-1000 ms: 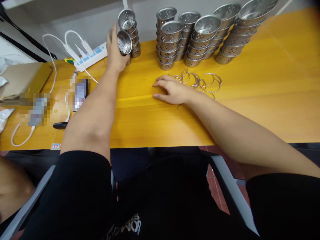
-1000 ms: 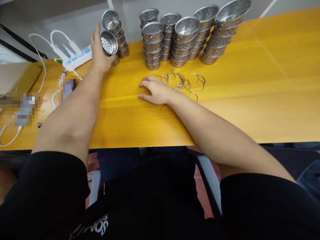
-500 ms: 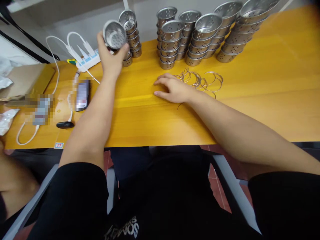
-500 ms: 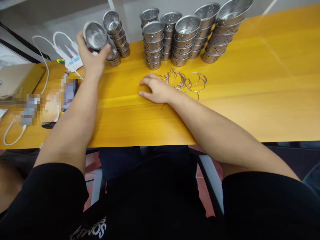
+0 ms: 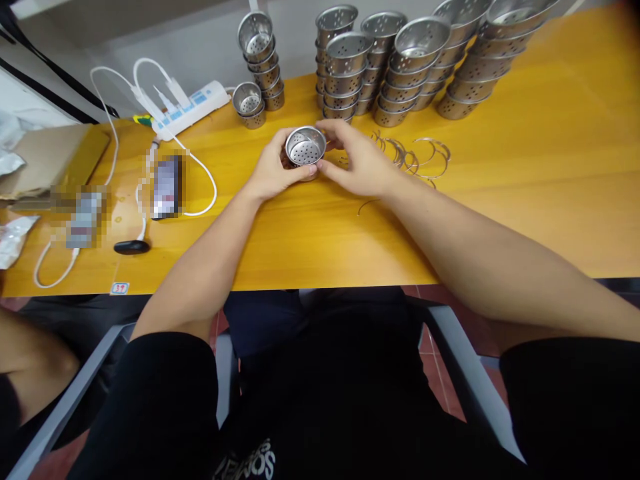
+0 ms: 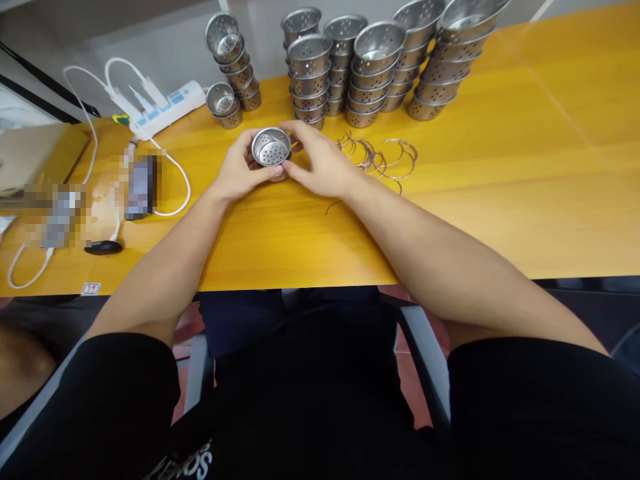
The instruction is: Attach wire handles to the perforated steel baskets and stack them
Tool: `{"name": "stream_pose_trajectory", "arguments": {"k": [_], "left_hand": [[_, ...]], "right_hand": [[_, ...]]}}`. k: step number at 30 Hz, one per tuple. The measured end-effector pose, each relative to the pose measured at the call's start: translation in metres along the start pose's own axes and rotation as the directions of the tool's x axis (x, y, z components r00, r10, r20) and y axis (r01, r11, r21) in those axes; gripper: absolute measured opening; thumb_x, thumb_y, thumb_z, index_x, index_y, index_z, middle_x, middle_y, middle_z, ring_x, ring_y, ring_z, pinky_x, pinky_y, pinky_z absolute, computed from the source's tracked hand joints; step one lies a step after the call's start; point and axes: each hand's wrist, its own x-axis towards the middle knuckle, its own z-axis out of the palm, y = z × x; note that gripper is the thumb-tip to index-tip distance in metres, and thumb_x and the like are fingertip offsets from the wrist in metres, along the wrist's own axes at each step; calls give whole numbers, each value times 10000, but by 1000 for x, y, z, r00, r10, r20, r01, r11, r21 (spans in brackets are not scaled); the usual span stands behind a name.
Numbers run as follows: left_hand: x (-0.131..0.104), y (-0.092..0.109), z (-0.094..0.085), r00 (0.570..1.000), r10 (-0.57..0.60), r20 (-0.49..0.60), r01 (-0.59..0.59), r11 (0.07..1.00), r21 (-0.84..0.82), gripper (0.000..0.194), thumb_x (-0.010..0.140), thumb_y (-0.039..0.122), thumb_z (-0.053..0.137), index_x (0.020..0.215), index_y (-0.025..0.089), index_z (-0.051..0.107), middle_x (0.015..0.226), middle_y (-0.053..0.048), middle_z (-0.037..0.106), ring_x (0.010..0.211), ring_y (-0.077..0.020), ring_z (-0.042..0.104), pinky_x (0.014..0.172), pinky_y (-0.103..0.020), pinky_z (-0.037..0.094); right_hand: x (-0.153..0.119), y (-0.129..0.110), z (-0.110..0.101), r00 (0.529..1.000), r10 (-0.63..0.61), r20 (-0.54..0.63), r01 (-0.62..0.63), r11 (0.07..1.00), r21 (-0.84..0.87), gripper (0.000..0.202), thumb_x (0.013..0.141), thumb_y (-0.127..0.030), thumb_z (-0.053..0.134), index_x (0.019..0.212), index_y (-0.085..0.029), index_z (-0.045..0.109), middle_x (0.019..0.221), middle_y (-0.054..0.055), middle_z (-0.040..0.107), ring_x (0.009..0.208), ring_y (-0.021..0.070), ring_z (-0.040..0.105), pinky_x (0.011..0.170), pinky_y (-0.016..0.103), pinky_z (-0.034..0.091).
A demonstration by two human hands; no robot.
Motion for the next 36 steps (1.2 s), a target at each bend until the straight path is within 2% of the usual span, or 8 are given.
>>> {"name": "stream_pose_trajectory", "arguments": {"k": [4, 10, 13, 16, 20, 24, 31, 36], "left_hand": [[-3, 2, 1, 999, 13, 35, -12, 1000, -26, 1147, 903, 1059, 1014, 1674, 295, 645, 1723, -194, 801, 1679, -441, 785, 1442, -628, 663], [-3, 14, -3, 999, 39, -36, -37, 997, 72, 990, 1040, 975, 947, 1753, 415, 549, 1790, -140, 747, 1700, -388, 759, 1471, -583, 647], [-1, 17, -8, 997, 71, -25, -69, 995, 70, 968, 1003, 1027, 933, 1678, 401, 633, 1715, -129, 787, 1663, -420, 769, 1481, -630, 633], [1, 18, -9, 999, 41, -32, -39, 999, 34, 1042, 931, 1153, 877, 1615, 384, 713, 1568, -107, 851, 1560, -455, 823, 1436, -690, 664], [1, 19, -8, 1000, 8, -23, -7, 1000, 20, 1083, 891, 1235, 824, 1579, 400, 766, 1528, -92, 871, 1499, -458, 858, 1385, -689, 702], [-3, 25, -11, 1000, 19, -2, -19, 999, 45, 1141, 923, 1219, 821, 1652, 347, 723, 1583, -138, 851, 1554, -465, 835, 1381, -672, 685], [-7, 33, -19, 996, 72, 57, -72, 997, 10, 1021, 972, 1142, 856, 1618, 360, 740, 1587, -136, 868, 1527, -437, 851, 1358, -620, 712], [-6, 33, -21, 999, 21, 44, -23, 999, 42, 813, 1023, 922, 990, 1582, 381, 755, 1624, -103, 881, 1554, -418, 852, 1384, -608, 713]], "right_hand": [[-2, -11, -4, 999, 36, 35, -35, 999, -18, 970, 1089, -950, 746, 1897, -419, 685, 1834, 130, 759, 1712, 583, 635, 1505, 848, 518], [-6, -17, -11, 1000, 1, 21, 0, 997, -80, 803, 1129, -840, 783, 1847, -479, 762, 1855, 116, 703, 1801, 579, 553, 1581, 836, 413], [-6, -22, -12, 999, -2, 48, 7, 994, -106, 722, 1119, -789, 813, 1782, -501, 815, 1835, 112, 709, 1795, 596, 548, 1562, 882, 419], [-6, -27, -13, 999, 18, 45, -12, 991, -136, 689, 1122, -785, 829, 1745, -491, 824, 1810, 124, 721, 1807, 611, 522, 1562, 901, 404], [-6, -27, -14, 1000, -4, 22, 7, 990, -142, 688, 1139, -808, 831, 1731, -458, 804, 1821, 136, 695, 1822, 616, 503, 1580, 886, 377], [-6, -22, -15, 1000, 4, 24, -1, 993, -118, 710, 1171, -887, 767, 1725, -444, 786, 1776, 144, 723, 1781, 615, 545, 1566, 877, 399], [-4, -24, -14, 998, 7, 56, -4, 999, -50, 839, 1135, -1104, 619, 1610, -455, 857, 1665, 147, 819, 1713, 606, 622, 1516, 893, 469], [-2, -22, -13, 999, 21, 39, -20, 1000, -7, 857, 1070, -1182, 663, 1490, -480, 917, 1564, 142, 848, 1643, 584, 677, 1476, 887, 547]]}}
